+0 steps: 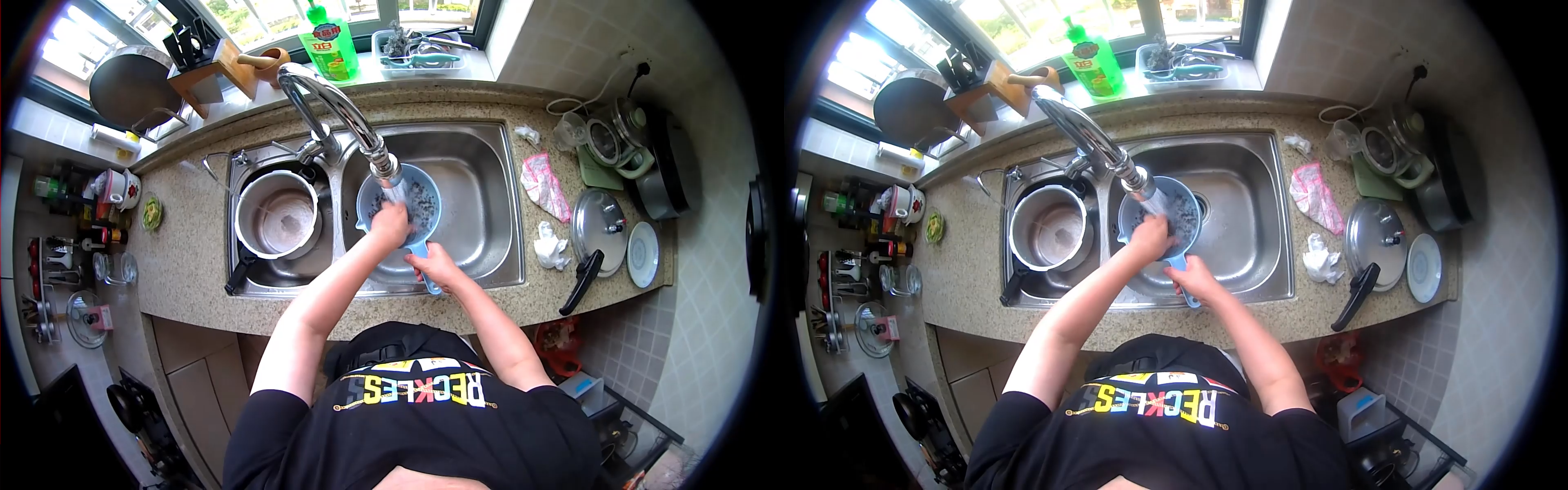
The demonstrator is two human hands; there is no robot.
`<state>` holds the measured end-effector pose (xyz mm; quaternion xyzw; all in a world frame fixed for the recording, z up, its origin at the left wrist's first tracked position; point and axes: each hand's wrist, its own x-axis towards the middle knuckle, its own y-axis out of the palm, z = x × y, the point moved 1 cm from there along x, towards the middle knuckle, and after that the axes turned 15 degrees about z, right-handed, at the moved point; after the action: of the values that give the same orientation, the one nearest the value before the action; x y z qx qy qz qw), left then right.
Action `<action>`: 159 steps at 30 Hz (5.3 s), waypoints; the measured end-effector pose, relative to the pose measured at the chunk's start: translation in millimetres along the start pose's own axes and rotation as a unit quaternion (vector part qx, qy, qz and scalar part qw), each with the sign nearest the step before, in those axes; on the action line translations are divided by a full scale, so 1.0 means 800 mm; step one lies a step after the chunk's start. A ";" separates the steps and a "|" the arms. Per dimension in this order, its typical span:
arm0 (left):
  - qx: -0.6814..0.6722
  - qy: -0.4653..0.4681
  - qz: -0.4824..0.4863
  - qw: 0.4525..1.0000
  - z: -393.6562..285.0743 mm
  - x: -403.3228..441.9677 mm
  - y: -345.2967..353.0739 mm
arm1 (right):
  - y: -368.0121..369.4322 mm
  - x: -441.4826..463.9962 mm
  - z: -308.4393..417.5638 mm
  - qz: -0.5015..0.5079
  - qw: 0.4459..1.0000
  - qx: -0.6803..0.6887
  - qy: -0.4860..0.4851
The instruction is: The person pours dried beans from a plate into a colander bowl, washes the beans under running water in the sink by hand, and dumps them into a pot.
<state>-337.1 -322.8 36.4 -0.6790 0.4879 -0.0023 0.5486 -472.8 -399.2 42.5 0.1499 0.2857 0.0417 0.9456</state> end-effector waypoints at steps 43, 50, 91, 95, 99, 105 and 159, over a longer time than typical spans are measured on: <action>-0.233 0.072 -0.428 0.870 0.115 -0.023 -0.070 | -0.019 -0.009 -0.033 -0.008 1.000 0.020 0.001; -0.188 -0.091 -0.431 0.878 0.200 0.030 -0.122 | -0.017 -0.010 -0.018 -0.008 1.000 0.029 -0.001; -0.743 -0.034 -0.064 0.665 0.031 -0.085 0.053 | -0.033 0.017 0.030 -0.105 0.923 -0.369 -0.035; -0.706 -0.036 -0.105 0.700 0.027 -0.077 0.068 | -0.016 0.078 0.018 -0.201 0.847 -0.492 0.011; -0.719 -0.050 -0.089 0.688 0.027 -0.080 0.066 | 0.015 0.085 -0.004 0.001 0.843 -0.529 -0.101; -0.740 -0.012 -0.086 0.667 0.051 -0.078 0.080 | 0.004 0.029 0.034 0.040 0.764 -0.635 0.109; -0.850 0.098 -0.031 0.516 0.055 -0.083 0.016 | 0.027 -0.086 0.013 -0.023 0.993 -0.114 -0.019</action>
<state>-357.0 -244.9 44.8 -0.8319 0.2860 0.3304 -0.3421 -524.2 -392.4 93.6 0.0350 0.2642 0.0493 0.9626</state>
